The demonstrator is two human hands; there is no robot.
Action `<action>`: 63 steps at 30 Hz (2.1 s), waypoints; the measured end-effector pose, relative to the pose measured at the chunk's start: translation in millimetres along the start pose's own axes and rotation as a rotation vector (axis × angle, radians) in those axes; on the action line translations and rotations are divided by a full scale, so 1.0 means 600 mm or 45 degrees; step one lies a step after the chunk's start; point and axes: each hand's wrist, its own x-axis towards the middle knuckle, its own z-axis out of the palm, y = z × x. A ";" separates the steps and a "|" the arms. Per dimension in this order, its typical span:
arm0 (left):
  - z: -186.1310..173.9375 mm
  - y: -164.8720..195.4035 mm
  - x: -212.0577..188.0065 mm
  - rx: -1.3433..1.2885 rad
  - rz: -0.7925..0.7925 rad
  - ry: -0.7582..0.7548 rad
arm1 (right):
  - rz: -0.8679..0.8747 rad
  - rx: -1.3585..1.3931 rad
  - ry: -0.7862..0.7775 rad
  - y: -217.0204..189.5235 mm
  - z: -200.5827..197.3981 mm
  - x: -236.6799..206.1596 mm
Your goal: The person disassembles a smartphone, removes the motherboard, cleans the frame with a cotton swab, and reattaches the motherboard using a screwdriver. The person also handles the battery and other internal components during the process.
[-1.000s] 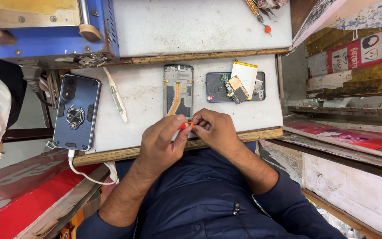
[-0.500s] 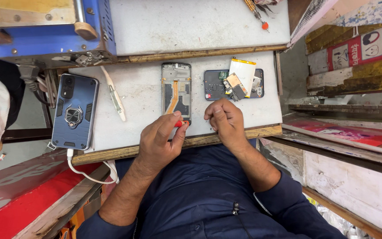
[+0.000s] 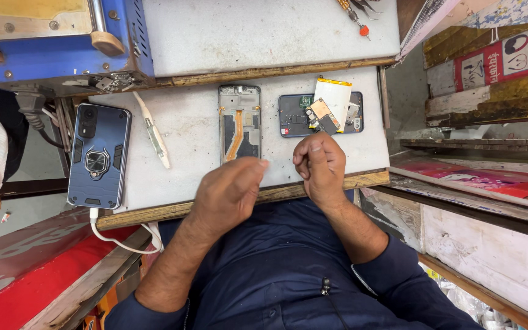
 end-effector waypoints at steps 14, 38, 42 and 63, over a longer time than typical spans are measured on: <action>-0.022 0.013 0.029 -0.046 -0.112 -0.103 | -0.276 -1.629 -0.102 -0.115 0.019 0.055; -0.023 0.015 0.048 -0.034 0.008 -0.087 | -0.429 -2.078 -0.539 -0.141 0.046 0.109; -0.024 0.018 0.048 -0.223 -0.141 -0.132 | -0.229 -1.564 -0.292 -0.140 0.029 0.075; -0.009 0.012 0.034 -0.158 -0.089 -0.084 | -0.099 -1.356 -0.377 -0.055 0.028 0.009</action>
